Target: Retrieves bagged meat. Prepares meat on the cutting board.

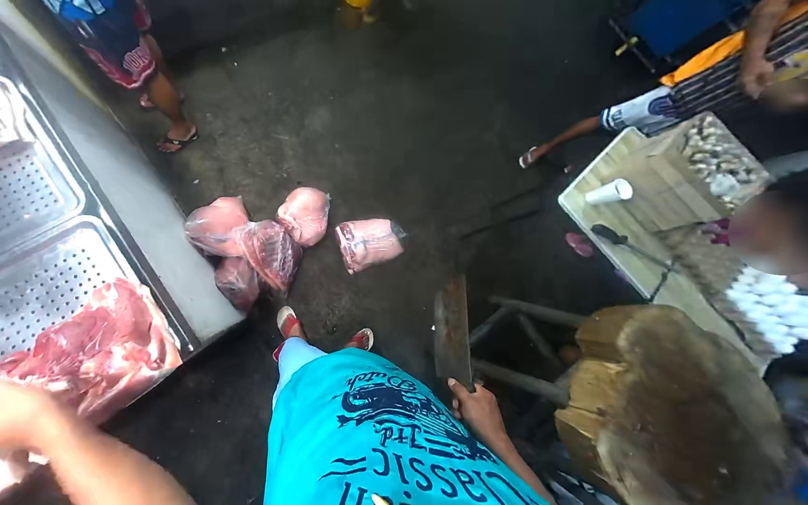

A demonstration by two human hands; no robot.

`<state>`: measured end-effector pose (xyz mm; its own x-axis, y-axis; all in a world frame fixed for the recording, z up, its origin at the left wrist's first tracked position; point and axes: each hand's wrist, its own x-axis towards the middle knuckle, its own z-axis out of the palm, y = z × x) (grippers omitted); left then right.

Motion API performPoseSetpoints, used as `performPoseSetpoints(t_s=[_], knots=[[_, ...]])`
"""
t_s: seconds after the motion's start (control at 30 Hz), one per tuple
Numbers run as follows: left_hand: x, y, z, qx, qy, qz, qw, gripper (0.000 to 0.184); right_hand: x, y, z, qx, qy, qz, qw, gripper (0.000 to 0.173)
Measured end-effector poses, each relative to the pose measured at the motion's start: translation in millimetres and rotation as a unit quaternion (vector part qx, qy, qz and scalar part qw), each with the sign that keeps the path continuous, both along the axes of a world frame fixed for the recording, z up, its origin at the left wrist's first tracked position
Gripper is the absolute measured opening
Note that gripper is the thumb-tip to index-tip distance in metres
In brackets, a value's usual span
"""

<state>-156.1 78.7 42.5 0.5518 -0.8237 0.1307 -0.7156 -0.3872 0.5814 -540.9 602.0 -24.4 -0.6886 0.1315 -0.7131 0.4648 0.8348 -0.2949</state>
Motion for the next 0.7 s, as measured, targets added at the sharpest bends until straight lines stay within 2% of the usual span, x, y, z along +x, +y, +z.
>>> performPoseSetpoints(t_s=[0.07,0.1,0.2,0.27,0.37,0.47,0.57,0.7], knots=[[-54,10,6,-0.051,0.055,-0.095,0.993,0.074,-6,16,-5,0.014,-0.014,0.001,1.000,0.036],[-76,15,4,-0.045,0.069,-0.147,0.986,0.075,-10,23,-7,0.020,-0.024,-0.001,1.000,0.036],[-118,22,-25,0.026,0.056,-0.286,0.956,0.078,-23,53,-22,0.029,-0.051,-0.016,0.998,0.038],[-139,28,-43,0.094,0.057,-0.343,0.933,0.072,-34,69,-39,0.029,-0.059,-0.022,0.998,0.039],[-161,47,-62,0.232,0.035,-0.387,0.892,0.065,-45,89,-61,0.032,-0.086,-0.051,0.994,0.042],[-195,72,-86,0.353,0.014,-0.390,0.851,0.065,-52,93,-65,0.013,-0.105,-0.108,0.989,0.041],[-243,76,-136,0.462,0.007,-0.407,0.788,0.068,-61,92,-75,0.006,-0.110,-0.161,0.981,0.041],[-341,47,-220,0.526,-0.006,-0.453,0.720,0.064,-85,63,-75,0.056,-0.147,-0.177,0.972,0.045]])
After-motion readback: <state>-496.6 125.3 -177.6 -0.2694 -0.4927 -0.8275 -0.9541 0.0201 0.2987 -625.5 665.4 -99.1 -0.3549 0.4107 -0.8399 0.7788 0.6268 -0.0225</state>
